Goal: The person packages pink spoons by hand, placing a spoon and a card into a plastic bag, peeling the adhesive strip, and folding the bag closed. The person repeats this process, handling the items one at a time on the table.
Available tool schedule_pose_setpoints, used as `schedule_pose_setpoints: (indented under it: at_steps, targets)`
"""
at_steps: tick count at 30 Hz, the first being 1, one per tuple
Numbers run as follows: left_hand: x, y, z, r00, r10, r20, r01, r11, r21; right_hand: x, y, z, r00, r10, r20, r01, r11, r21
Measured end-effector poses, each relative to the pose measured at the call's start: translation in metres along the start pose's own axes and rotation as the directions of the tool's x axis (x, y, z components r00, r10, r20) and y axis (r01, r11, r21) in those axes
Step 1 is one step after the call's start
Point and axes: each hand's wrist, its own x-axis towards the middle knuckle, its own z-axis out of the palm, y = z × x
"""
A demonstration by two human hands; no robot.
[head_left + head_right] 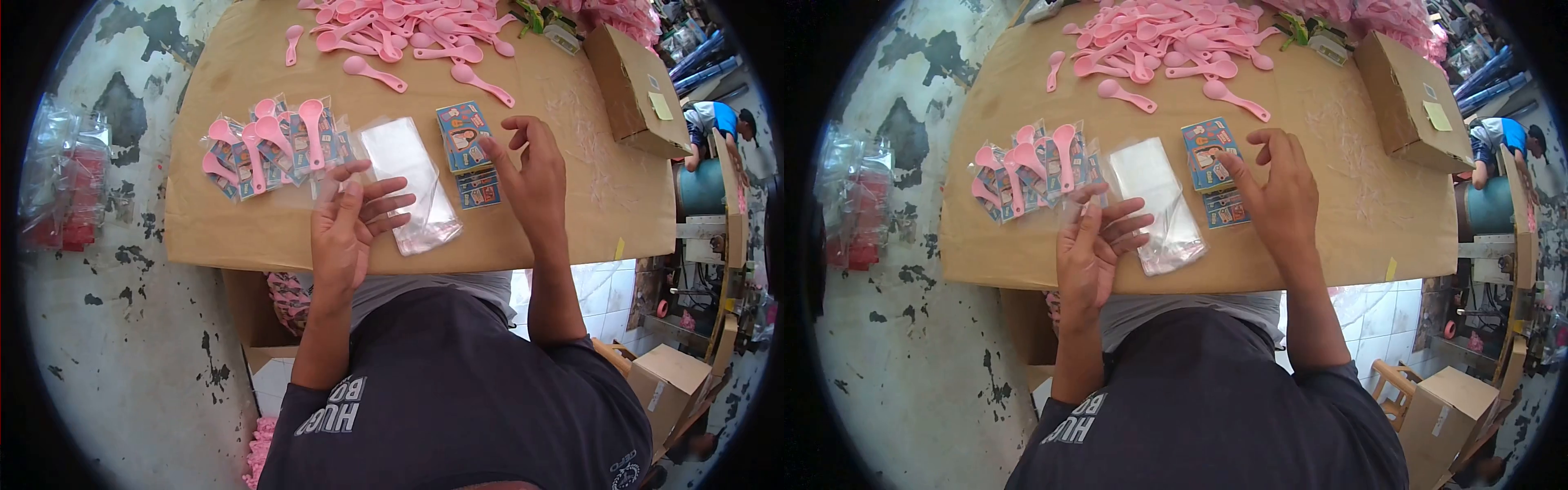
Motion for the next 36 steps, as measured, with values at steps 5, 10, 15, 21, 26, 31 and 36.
schedule_pose_setpoints:
  at_steps: [5, 10, 15, 21, 26, 31, 36]
  targets:
    - [-0.003, 0.005, 0.002, 0.998, 0.009, -0.061, -0.019, 0.985, -0.171, 0.010, 0.038, 0.028, 0.958, 0.180, 0.225, -0.249, 0.909, 0.334]
    - [-0.003, -0.008, -0.008, 0.994, 0.067, -0.090, -0.072, 0.996, -0.053, 0.009, 0.037, 0.024, 0.953, 0.209, 0.219, -0.283, 0.872, 0.399]
    - [-0.004, -0.014, -0.003, 0.992, 0.125, -0.027, -0.121, 0.986, 0.119, 0.006, 0.029, 0.012, 0.977, 0.170, 0.125, -0.207, 0.892, 0.401]
    - [-0.008, -0.017, 0.003, 0.985, 0.159, 0.070, -0.173, 0.922, 0.347, -0.019, -0.012, -0.008, 0.854, 0.199, 0.482, -0.492, 0.614, 0.618]
    - [-0.007, -0.018, 0.008, 0.988, 0.153, 0.035, -0.154, 0.905, 0.397, -0.039, 0.001, 0.015, 0.873, -0.047, 0.486, -0.284, 0.760, 0.585]
    - [-0.003, -0.012, 0.002, 0.988, 0.137, -0.073, -0.122, 0.976, 0.180, -0.049, 0.003, 0.015, 0.894, -0.074, 0.442, -0.165, 0.862, 0.479]
    - [-0.002, -0.014, -0.008, 0.982, 0.080, -0.170, -0.078, 0.997, 0.019, -0.053, 0.002, 0.007, 0.887, -0.041, 0.459, -0.228, 0.827, 0.513]
